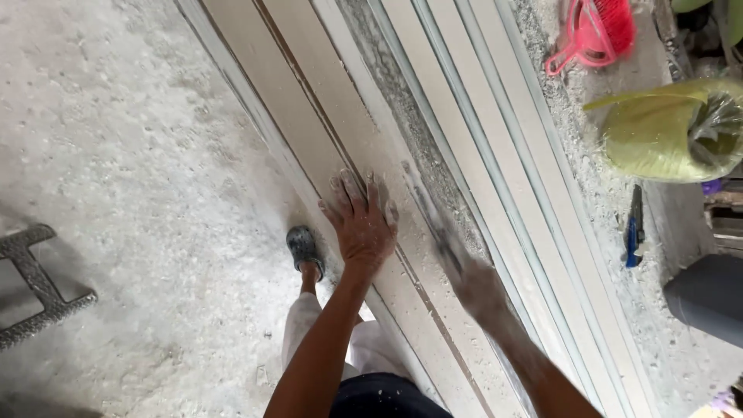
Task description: The person uses a brush to scrub the surface and grooves of a long, rectangular mold placed on a workbench. They repeatedly move along the length of the mold, cleaning both the top surface and the edges.
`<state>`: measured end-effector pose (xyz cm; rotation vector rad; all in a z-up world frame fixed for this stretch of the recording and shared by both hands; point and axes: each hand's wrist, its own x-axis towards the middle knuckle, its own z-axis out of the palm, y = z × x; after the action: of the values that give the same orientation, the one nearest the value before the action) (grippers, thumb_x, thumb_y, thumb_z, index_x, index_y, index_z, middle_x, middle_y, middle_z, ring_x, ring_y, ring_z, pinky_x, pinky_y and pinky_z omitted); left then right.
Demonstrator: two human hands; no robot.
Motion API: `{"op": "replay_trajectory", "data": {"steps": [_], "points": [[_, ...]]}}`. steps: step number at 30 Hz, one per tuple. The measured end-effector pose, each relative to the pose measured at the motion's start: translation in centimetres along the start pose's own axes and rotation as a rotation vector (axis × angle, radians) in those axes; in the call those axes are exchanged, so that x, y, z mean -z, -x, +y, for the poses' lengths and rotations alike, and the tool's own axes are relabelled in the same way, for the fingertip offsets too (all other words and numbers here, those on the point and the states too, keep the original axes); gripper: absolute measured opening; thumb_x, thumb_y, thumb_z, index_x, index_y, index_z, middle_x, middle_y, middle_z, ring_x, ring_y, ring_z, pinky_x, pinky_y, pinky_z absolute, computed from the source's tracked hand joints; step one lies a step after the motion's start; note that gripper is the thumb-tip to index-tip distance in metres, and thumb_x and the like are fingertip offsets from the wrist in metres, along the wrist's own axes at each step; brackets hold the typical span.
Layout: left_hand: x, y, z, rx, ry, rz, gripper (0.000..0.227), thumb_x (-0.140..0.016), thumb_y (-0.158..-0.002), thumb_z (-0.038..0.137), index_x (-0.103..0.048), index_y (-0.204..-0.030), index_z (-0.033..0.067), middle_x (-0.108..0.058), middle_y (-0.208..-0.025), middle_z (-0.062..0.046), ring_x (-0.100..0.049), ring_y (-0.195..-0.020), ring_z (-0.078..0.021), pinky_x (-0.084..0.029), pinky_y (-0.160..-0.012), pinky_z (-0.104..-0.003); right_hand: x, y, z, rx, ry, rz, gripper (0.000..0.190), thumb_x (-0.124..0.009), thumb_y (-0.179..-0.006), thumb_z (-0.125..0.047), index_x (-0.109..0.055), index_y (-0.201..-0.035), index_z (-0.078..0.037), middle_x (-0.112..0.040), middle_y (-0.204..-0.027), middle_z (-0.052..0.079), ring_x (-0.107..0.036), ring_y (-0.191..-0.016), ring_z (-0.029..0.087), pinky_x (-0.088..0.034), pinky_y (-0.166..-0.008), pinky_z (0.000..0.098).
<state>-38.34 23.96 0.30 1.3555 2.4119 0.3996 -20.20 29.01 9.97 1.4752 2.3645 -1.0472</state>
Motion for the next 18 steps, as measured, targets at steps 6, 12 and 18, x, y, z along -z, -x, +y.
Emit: {"op": "replay_trajectory", "data": {"steps": [6,12,18], "points": [[-0.8,-0.5,-0.2,0.022,-0.034,-0.076,0.073,-0.038,-0.102,0.055,-0.031,-0.161,0.0142,-0.007,-0.169,-0.027,-0.005,-0.156,-0.0476,0.002,-0.117,-0.075,0.2,-8.8,-1.6,-0.103,0.187,-0.114,0.061,-0.032,-0.106,-0.045,-0.033,-0.156,-0.009,-0.053,-0.048,0.002,-0.037,-0.027,0.010,-0.031,-0.017,0.0278],[0.3,1.8,0.1,-0.011,0.051,-0.109,0.080,-0.040,-0.095,0.058,-0.033,-0.160,0.0119,-0.011,-0.165,-0.028,-0.010,-0.151,-0.0496,0.002,-0.114,-0.075,1.9,-11.7,-4.6,-0.072,0.115,0.014,0.044,-0.047,-0.101,-0.034,-0.053,-0.137,-0.009,-0.060,-0.064,0.003,-0.045,-0.034,0.010,-0.036,-0.020,0.0237],[-0.5,0.1,0.0,-0.012,-0.022,-0.008,0.073,-0.038,-0.104,0.053,-0.035,-0.163,0.0101,-0.014,-0.168,-0.029,-0.011,-0.156,-0.0495,-0.002,-0.119,-0.074,0.2,1.4,0.4,-0.127,0.257,-0.033,0.074,-0.030,-0.101,-0.055,-0.020,-0.165,-0.019,-0.049,-0.043,0.001,-0.036,-0.027,0.010,-0.032,-0.019,0.0292]]}}
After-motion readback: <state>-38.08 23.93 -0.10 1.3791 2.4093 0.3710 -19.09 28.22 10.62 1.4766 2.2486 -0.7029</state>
